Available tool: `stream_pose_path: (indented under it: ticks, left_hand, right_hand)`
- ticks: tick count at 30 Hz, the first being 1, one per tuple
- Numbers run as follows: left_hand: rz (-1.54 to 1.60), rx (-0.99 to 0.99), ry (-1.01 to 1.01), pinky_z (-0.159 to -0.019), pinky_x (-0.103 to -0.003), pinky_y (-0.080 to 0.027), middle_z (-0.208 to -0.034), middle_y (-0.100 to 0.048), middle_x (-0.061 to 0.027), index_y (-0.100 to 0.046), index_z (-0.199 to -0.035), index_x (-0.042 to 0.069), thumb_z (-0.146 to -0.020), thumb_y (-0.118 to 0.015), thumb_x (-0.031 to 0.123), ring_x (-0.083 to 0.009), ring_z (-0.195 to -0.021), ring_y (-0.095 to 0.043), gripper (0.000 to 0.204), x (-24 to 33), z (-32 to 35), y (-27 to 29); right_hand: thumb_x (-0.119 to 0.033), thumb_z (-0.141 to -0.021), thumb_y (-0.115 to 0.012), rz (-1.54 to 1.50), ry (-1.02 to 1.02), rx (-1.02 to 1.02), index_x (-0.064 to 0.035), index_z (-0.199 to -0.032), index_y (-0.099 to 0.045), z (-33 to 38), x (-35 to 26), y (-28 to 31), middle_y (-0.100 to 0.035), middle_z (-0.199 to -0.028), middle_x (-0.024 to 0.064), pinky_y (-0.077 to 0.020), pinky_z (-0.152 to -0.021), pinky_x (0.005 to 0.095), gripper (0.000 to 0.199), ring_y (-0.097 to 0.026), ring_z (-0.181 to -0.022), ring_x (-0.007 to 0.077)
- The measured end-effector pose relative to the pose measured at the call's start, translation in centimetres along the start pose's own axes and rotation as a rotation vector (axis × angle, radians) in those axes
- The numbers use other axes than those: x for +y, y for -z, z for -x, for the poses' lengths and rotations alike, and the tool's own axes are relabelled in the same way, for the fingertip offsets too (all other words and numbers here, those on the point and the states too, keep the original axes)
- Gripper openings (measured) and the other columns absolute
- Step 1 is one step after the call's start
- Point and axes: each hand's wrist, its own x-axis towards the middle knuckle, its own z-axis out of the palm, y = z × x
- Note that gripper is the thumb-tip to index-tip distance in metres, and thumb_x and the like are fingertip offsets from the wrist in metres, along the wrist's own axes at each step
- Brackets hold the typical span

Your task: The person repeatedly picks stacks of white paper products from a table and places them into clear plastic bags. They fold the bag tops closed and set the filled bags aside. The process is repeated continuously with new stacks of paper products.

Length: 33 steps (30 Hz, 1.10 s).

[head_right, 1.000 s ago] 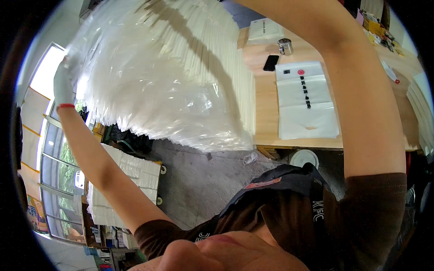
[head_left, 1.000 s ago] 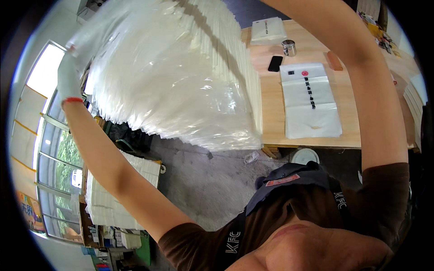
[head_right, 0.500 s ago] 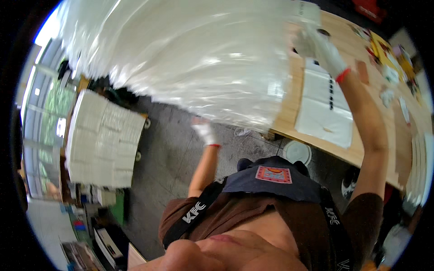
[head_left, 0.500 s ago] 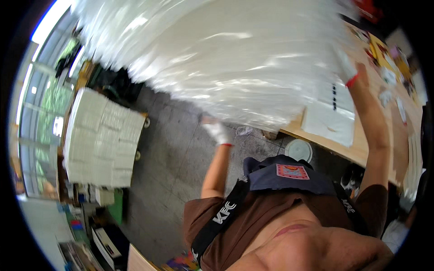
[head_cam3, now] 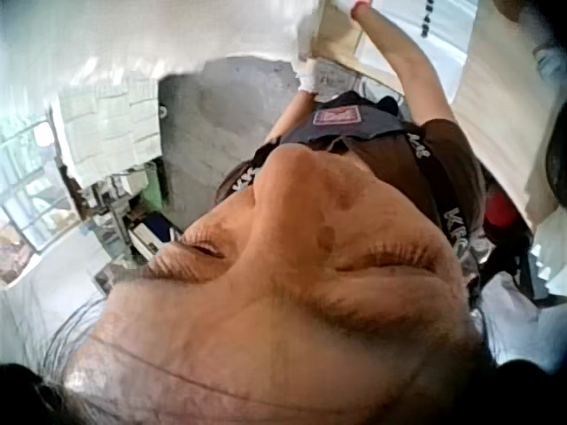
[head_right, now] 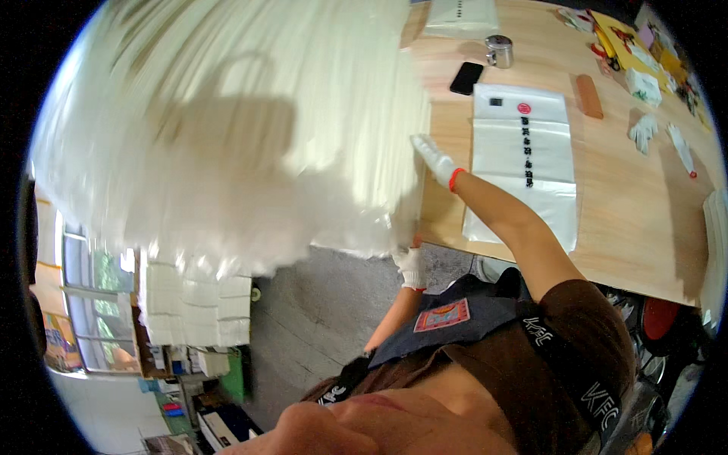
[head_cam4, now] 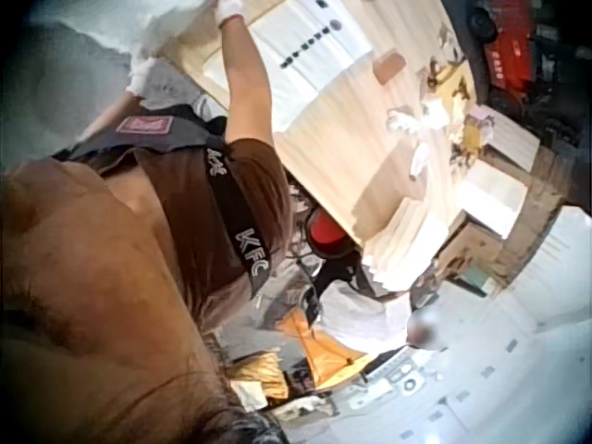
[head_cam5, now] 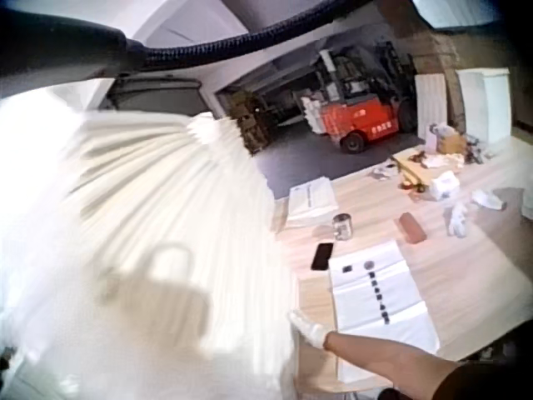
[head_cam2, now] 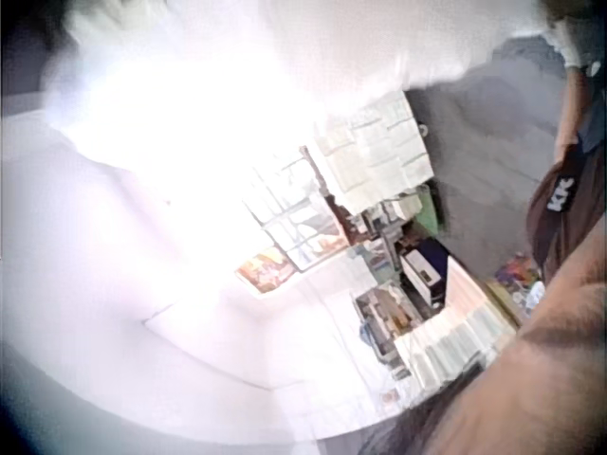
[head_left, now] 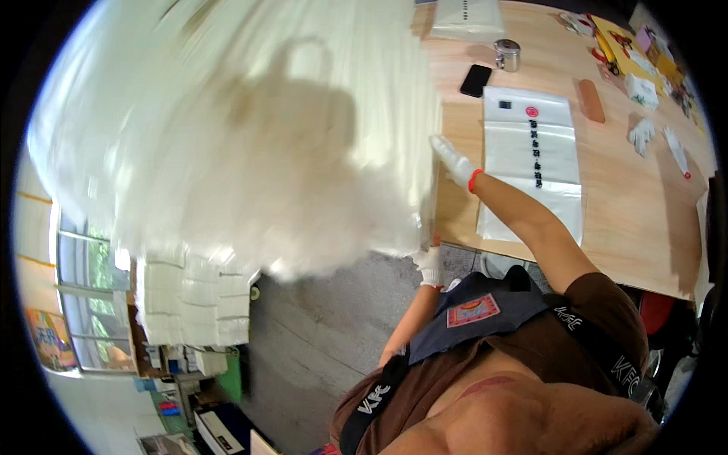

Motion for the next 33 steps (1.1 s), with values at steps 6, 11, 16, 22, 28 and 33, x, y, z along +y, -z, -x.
stream_pose_path:
  ticks: [6, 11, 16, 22, 28, 33]
  left_hand:
    - [-0.047, 0.262, 0.221, -0.090, -0.036, -0.045, -0.115, -0.060, -0.0124, -0.055, -0.120, -0.002, -0.077, -0.076, 0.020, -0.0244, -0.103, -0.056, 0.053, 8.9, -3.3, -6.7]
    - [-0.059, 0.266, 0.098, -0.089, -0.034, -0.047, -0.121, -0.055, -0.0103, -0.054, -0.124, 0.002, -0.083, -0.070, 0.018, -0.0228, -0.105, -0.055, 0.046, 2.1, -5.6, -5.7]
    - [0.437, 0.160, 0.389, -0.087, -0.034, -0.046, -0.124, -0.051, -0.0103, -0.049, -0.128, 0.003, -0.086, -0.066, 0.028, -0.0216, -0.104, -0.054, 0.052, 1.7, -5.2, -6.9]
    - [0.486, 0.113, 0.560, -0.088, -0.035, -0.045, -0.125, -0.049, -0.0092, -0.045, -0.130, 0.003, -0.088, -0.062, 0.037, -0.0217, -0.105, -0.051, 0.057, -4.4, -6.3, -0.2]
    - [0.371, 0.114, 0.496, -0.092, -0.037, -0.043, -0.125, -0.050, -0.0094, -0.043, -0.132, 0.004, -0.088, -0.060, 0.039, -0.0229, -0.108, -0.050, 0.059, -3.0, -9.2, -0.8]
    - [0.535, -0.045, 0.550, -0.095, -0.036, -0.041, -0.129, -0.049, -0.0086, -0.042, -0.133, 0.004, -0.093, -0.053, 0.032, -0.0218, -0.112, -0.049, 0.050, -0.7, -13.4, -0.4]
  right_hand:
    - [-0.059, -0.092, -0.031, -0.148, 0.107, 0.073, -0.0089, -0.148, -0.009, -4.0, 1.7, -0.6, -0.021, -0.151, 0.0125, -0.0109, -0.113, 0.0447, 0.079, -0.014, -0.140, 0.0249]
    - [-0.062, -0.089, -0.033, -0.101, 0.112, 0.090, -0.0084, -0.148, -0.005, -4.7, 2.7, -2.3, -0.018, -0.150, 0.0202, -0.0082, -0.113, 0.0421, 0.084, -0.009, -0.140, 0.0330]
    - [-0.065, -0.087, -0.034, -0.043, 0.164, 0.217, -0.0079, -0.148, 0.000, -6.5, 4.3, -2.2, -0.015, -0.149, 0.0279, -0.0056, -0.113, 0.0396, 0.090, -0.005, -0.140, 0.0410]
    - [-0.069, -0.080, -0.047, 0.029, -0.055, 0.081, -0.0111, -0.148, 0.000, -3.7, -1.1, -2.9, -0.005, -0.144, 0.0386, -0.0146, -0.111, 0.0457, 0.101, -0.004, -0.136, 0.0493]
    - [-0.065, -0.080, -0.051, 0.011, -0.097, 0.117, -0.0118, -0.147, 0.002, -5.6, -2.9, -3.4, -0.006, -0.142, 0.0401, -0.0162, -0.109, 0.0522, 0.101, -0.001, -0.135, 0.0520]
    - [-0.061, -0.081, -0.051, 0.022, -0.129, 0.119, -0.0167, -0.147, 0.004, -8.5, -3.3, -4.3, -0.006, -0.145, 0.0346, -0.0234, -0.107, 0.0495, 0.097, -0.009, -0.135, 0.0488]
